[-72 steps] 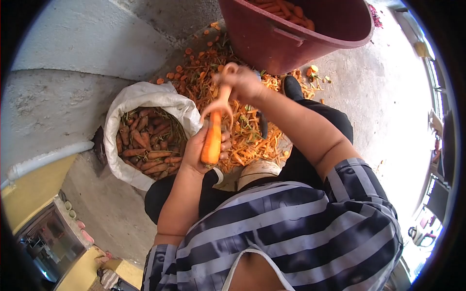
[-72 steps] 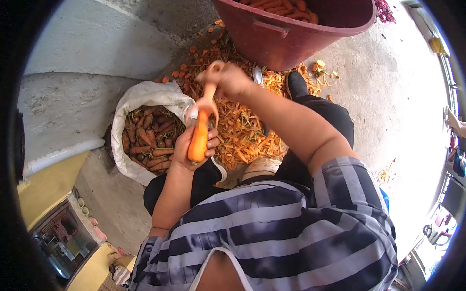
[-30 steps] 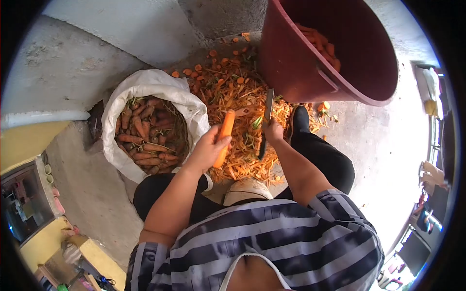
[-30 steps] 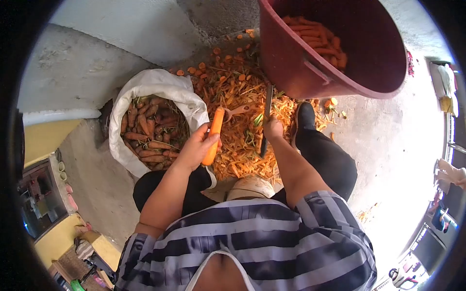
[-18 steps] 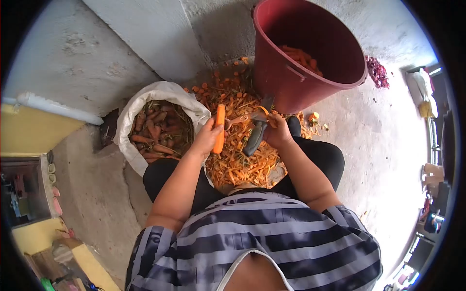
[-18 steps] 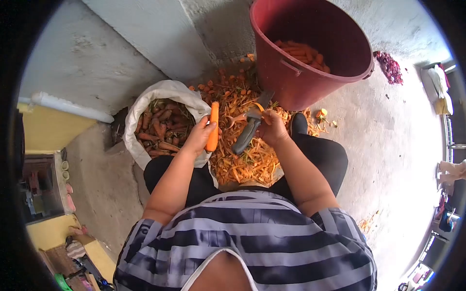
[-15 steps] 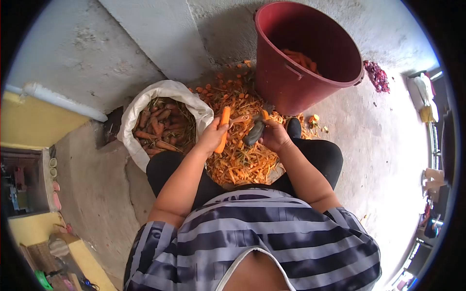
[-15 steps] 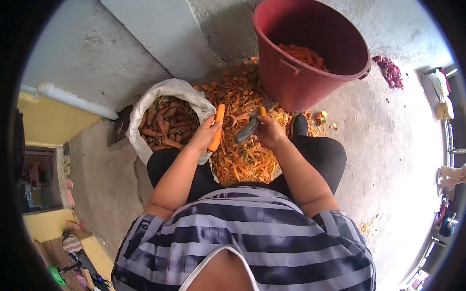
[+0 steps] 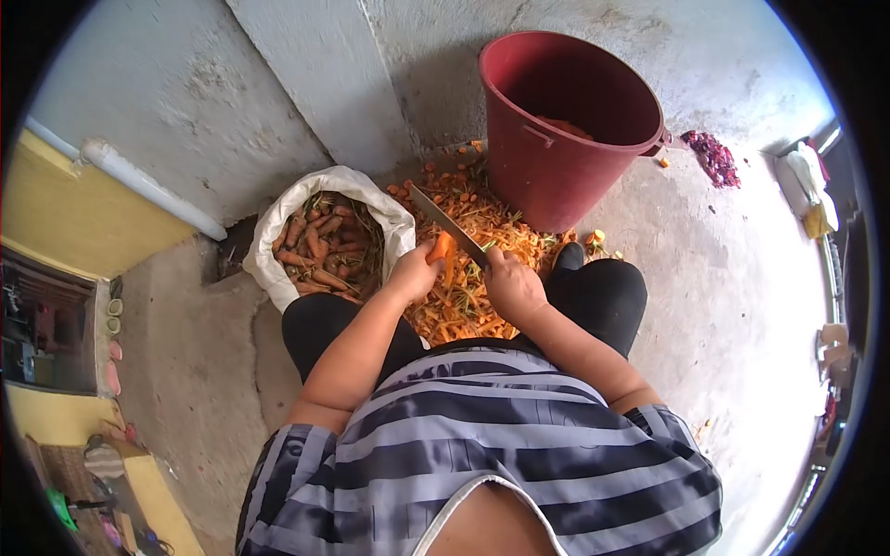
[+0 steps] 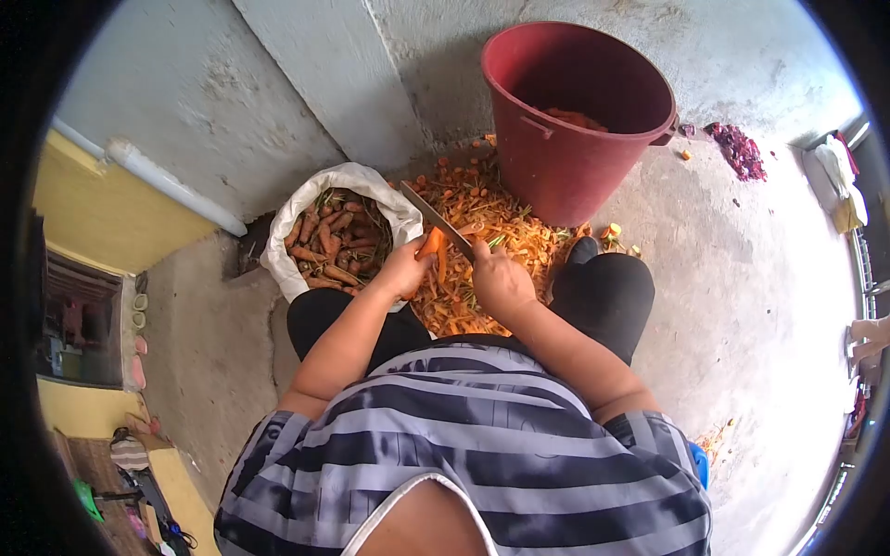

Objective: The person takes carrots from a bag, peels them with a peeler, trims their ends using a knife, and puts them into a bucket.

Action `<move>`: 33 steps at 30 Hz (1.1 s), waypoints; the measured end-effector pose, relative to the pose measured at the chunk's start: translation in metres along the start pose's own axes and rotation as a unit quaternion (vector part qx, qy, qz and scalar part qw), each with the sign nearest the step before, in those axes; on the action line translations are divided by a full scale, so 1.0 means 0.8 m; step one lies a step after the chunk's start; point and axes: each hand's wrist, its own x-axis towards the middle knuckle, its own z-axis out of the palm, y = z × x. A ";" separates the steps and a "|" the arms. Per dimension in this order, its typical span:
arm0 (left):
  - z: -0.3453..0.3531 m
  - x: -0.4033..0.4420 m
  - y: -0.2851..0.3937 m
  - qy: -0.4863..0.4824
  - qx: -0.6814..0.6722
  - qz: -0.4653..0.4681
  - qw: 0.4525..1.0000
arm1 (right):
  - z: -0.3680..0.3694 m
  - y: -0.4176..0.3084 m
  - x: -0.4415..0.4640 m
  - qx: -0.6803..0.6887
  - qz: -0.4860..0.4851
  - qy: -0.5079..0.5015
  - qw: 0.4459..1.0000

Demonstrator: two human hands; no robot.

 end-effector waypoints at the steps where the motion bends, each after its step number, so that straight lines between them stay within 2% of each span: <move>1: -0.002 -0.006 0.004 0.003 0.008 0.005 1.000 | -0.002 -0.002 -0.004 0.001 -0.002 0.000 1.000; 6: -0.008 -0.017 0.006 0.005 0.027 0.016 0.999 | -0.012 -0.015 -0.015 -0.030 0.003 -0.019 0.999; 9: 0.005 -0.020 0.000 -0.023 0.027 -0.022 0.999 | -0.004 -0.029 -0.009 -0.074 0.010 -0.041 0.996; 12: 0.022 -0.023 -0.001 0.008 0.059 -0.024 0.998 | 0.009 -0.028 0.003 -0.035 -0.004 -0.023 0.999; 26: 0.036 -0.025 0.018 0.008 0.180 -0.037 0.983 | 0.052 0.002 0.032 -0.005 0.004 -0.046 0.999; 28: 0.058 -0.035 0.029 0.047 0.231 0.062 0.970 | 0.060 0.010 0.044 -0.009 0.023 -0.067 0.997; 29: 0.056 -0.033 0.033 0.039 0.227 0.074 0.970 | 0.065 0.013 0.046 0.012 0.049 -0.067 0.996; 31: 0.053 -0.010 0.008 0.067 0.114 0.082 0.988 | 0.064 0.028 0.054 0.049 0.096 -0.061 0.992; 32: 0.051 0.005 -0.014 0.080 0.055 0.085 0.992 | 0.068 0.040 0.058 0.120 0.112 -0.054 0.985; 33: 0.046 0.029 -0.039 -0.004 -0.169 0.008 0.986 | 0.072 0.055 0.063 0.190 0.125 -0.047 0.973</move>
